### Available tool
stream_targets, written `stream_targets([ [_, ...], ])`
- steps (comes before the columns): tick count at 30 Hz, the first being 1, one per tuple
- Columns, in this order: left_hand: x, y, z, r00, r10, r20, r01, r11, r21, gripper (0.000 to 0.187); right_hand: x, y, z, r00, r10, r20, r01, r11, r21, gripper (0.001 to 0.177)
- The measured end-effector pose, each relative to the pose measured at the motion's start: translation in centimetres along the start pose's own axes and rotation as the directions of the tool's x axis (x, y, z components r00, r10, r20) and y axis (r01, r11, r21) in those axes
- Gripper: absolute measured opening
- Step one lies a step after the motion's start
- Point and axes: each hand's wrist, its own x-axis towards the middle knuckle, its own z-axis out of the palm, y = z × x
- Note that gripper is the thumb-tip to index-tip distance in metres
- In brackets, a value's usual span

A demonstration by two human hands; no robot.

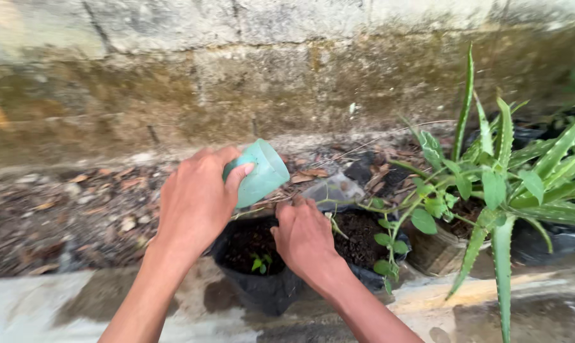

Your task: The person pours water from a light-blue cup into several plants in nursery bags and pots, including aloe vera and tomato plants, and then uses a wooden stick to poke and stir the soil in one of the black bags.

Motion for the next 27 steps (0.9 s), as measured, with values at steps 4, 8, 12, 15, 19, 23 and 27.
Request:
stream_targets([
  [4,2.2,-2.6,0.9,0.998,0.068,-0.010,-0.068,0.997,-0.045,0.028,0.9,-1.5,-1.1,0.989,0.088,0.119,-0.088,0.996,-0.002,0.030],
  [8,4.9,-5.3,1.9,0.985,0.167,-0.051,-0.172,0.976,-0.130,0.028,3.2,-2.7,-0.7,0.997,0.071,0.005,-0.071,0.995,-0.076,0.023],
  [12,7.3,-7.5,2.5,0.977,0.206,-0.052,-0.213,0.955,-0.205,0.025,6.1,-3.4,1.0,0.987,0.157,0.024,-0.149,0.969,-0.197,0.023],
  [15,8.8,-9.1,3.4,0.968,0.250,-0.039,-0.251,0.929,-0.271,0.024,8.5,-2.6,2.7,0.994,0.113,0.002,-0.108,0.954,-0.281,0.020],
  [19,9.3,-11.7,4.3,0.973,0.217,-0.077,-0.231,0.920,-0.318,0.023,11.5,-0.9,4.2,0.962,0.274,-0.021,-0.262,0.895,-0.361,0.022],
  [23,9.7,-14.2,4.8,0.977,0.195,-0.085,-0.212,0.926,-0.312,0.025,14.1,1.6,2.8,0.945,0.311,0.097,-0.260,0.899,-0.353,0.017],
  [27,10.6,-15.4,5.5,0.989,0.151,-0.010,-0.145,0.929,-0.339,0.025,18.1,3.0,-1.6,0.765,0.608,0.211,-0.511,0.773,-0.375,0.019],
])
